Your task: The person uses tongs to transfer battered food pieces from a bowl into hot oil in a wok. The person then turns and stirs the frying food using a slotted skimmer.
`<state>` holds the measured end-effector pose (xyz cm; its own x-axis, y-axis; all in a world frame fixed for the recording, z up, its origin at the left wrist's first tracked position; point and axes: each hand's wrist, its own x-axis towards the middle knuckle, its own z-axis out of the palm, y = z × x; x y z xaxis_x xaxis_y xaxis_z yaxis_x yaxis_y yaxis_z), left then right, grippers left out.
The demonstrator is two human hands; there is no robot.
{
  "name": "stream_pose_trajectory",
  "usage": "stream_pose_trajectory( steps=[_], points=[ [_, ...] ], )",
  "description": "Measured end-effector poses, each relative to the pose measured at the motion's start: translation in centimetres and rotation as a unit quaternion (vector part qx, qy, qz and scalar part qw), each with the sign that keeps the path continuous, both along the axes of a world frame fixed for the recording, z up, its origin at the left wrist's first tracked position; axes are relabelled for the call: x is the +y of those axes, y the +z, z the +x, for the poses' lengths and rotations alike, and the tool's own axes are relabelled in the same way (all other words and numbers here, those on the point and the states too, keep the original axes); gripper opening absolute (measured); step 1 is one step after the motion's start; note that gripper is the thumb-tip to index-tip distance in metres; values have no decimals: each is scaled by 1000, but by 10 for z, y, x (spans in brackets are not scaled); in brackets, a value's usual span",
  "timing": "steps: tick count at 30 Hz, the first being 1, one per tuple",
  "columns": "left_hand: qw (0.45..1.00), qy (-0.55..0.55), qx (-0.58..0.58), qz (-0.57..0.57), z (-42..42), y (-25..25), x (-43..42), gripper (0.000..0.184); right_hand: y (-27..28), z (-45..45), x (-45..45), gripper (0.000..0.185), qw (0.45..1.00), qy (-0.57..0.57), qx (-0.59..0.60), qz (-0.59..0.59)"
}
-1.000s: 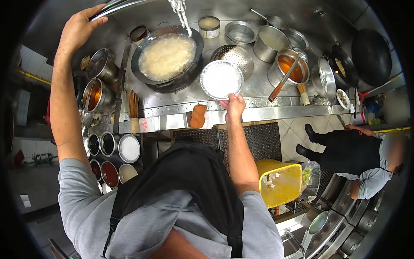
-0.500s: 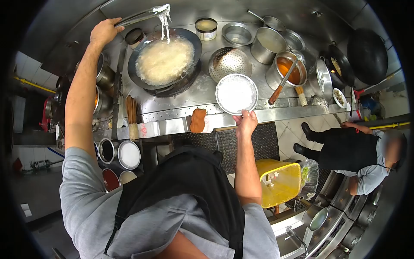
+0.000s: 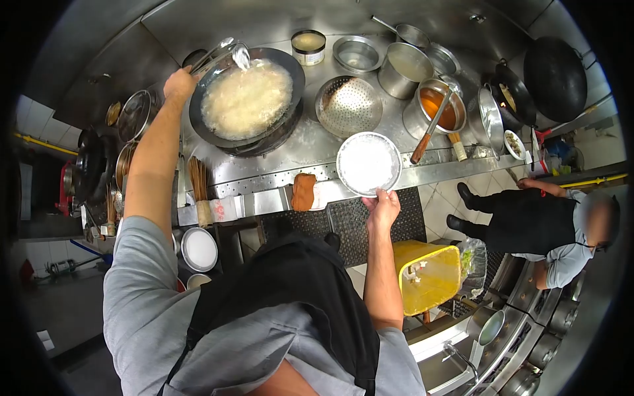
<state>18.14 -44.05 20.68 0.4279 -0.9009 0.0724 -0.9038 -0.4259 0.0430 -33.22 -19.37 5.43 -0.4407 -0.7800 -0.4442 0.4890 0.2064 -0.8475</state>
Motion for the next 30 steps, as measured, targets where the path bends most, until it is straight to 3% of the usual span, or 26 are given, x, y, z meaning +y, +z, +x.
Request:
stream_pose_trajectory(
  steps=[5,7,11,15,17,23,30],
  points=[
    [999,-10,13,-49,-3,6,26,47,2,0,-2,11,1000,20,-1,-3],
    [998,-26,7,-62,-18,37,47,47,1,0,-8,10,999,33,-5,-9],
    [974,-151,-51,-161,-47,81,89,45,-2,-3,-24,9,998,61,-12,-26],
    [963,-239,-43,-120,-121,130,141,41,5,-1,-37,12,995,82,-8,-54],
    [951,-294,-46,-84,-159,138,161,41,12,-1,-42,4,994,94,-11,-61],
    [902,-415,-117,-1,-247,120,185,41,12,-7,-43,8,989,123,13,-86],
    [863,-467,-192,-3,-299,107,189,40,14,-23,-33,13,985,132,45,-99]
  ],
)
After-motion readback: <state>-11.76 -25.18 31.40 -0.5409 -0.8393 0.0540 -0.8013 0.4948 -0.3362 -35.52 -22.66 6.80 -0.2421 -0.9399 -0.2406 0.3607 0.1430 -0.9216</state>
